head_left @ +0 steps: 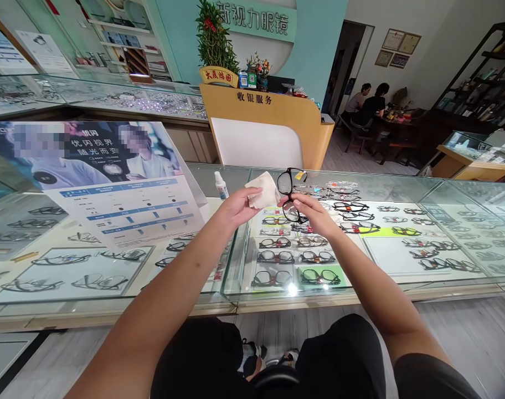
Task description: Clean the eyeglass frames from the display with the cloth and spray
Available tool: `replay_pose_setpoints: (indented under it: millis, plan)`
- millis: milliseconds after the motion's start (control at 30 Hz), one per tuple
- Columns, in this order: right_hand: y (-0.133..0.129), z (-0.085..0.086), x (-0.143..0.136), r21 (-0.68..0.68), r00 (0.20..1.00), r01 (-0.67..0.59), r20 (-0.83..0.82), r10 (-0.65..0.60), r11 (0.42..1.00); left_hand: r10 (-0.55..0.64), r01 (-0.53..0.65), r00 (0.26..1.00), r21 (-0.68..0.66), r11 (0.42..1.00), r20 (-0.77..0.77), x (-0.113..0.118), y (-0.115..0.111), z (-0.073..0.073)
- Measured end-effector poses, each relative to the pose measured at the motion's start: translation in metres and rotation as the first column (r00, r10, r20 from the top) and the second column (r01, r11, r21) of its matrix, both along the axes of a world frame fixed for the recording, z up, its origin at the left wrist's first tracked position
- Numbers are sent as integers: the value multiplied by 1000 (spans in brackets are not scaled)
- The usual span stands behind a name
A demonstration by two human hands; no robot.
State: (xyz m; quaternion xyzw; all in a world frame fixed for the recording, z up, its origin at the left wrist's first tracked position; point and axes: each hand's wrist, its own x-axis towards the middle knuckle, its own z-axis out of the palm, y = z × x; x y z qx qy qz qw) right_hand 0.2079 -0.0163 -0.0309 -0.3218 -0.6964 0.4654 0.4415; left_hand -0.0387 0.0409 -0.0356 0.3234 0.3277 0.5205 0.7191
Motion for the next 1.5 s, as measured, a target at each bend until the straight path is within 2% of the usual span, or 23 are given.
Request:
replay_pose_setpoints:
  millis: [100,400,733,1000,1233,1400,1500]
  plan:
    - [0,1,1,18,1000,1,1,-1,1000,-33,33,999,10,999,-29,1,-4,1]
    - [0,0,0,4,999,-13,30,13,1000,92,-95,995,-79,992,-36,4,-2,-2]
    - [-1,-2,-2,-2,998,-41,57,41,999,95,-101,994,-143,985,-45,4,2,-6]
    - [-2,-3,-4,-15,997,-50,52,51,999,54,-53,998,55,997,-12,9,-8,0]
    - [-2,-2,-4,-7,996,-38,78,38,999,20,-17,999,97,995,-30,10,-11,6]
    - [-3,1,-5,-12,998,-42,51,43,999,-9,5,1000,129,992,30,9,-9,5]
    - [-3,1,-4,-18,998,-53,35,53,998,23,-15,999,182,983,-42,12,-10,2]
